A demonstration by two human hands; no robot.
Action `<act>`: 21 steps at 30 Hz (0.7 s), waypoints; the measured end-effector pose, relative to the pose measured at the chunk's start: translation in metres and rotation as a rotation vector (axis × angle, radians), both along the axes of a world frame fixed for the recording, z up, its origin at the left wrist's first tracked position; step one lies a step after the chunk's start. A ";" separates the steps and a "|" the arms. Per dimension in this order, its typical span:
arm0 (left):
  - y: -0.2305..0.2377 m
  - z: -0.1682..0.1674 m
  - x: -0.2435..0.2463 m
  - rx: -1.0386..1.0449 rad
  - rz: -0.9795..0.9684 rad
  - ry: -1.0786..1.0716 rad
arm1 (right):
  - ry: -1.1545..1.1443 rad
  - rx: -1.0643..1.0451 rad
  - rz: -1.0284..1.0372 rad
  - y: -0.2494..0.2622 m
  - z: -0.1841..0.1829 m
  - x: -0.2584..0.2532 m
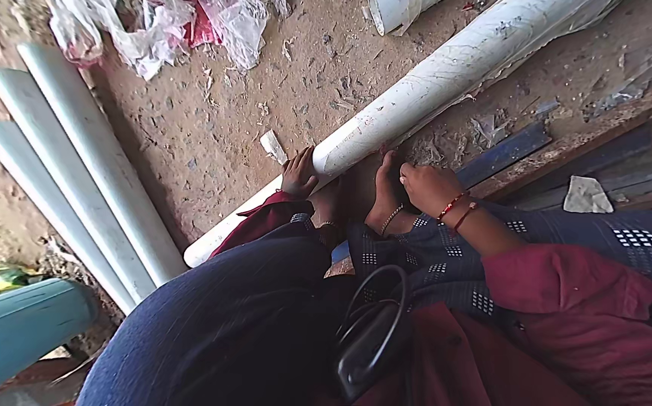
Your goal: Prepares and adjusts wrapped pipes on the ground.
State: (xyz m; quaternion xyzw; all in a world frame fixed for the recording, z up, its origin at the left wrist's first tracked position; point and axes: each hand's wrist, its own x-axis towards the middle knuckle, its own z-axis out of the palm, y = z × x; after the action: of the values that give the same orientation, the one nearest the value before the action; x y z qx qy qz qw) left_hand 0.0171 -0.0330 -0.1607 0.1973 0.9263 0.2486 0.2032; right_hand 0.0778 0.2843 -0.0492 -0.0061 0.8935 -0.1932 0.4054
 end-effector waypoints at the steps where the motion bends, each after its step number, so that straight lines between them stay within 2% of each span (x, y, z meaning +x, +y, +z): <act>1: -0.001 0.000 -0.001 0.004 -0.009 -0.002 | -0.009 0.002 0.001 0.000 0.001 -0.001; 7: -0.008 -0.008 -0.002 0.000 -0.044 0.037 | -0.004 0.006 0.011 0.000 0.001 0.000; 14: -0.006 0.001 -0.002 -0.001 -0.070 0.003 | -0.003 0.002 0.007 0.000 0.001 -0.001; 21: -0.009 -0.011 -0.001 -0.006 -0.066 0.097 | 0.009 0.002 0.000 0.000 -0.001 0.000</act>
State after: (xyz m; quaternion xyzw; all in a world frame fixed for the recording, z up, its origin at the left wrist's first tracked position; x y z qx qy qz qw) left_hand 0.0165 -0.0417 -0.1713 0.2388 0.9288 0.2293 0.1665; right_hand 0.0780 0.2846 -0.0500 -0.0068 0.8955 -0.1922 0.4013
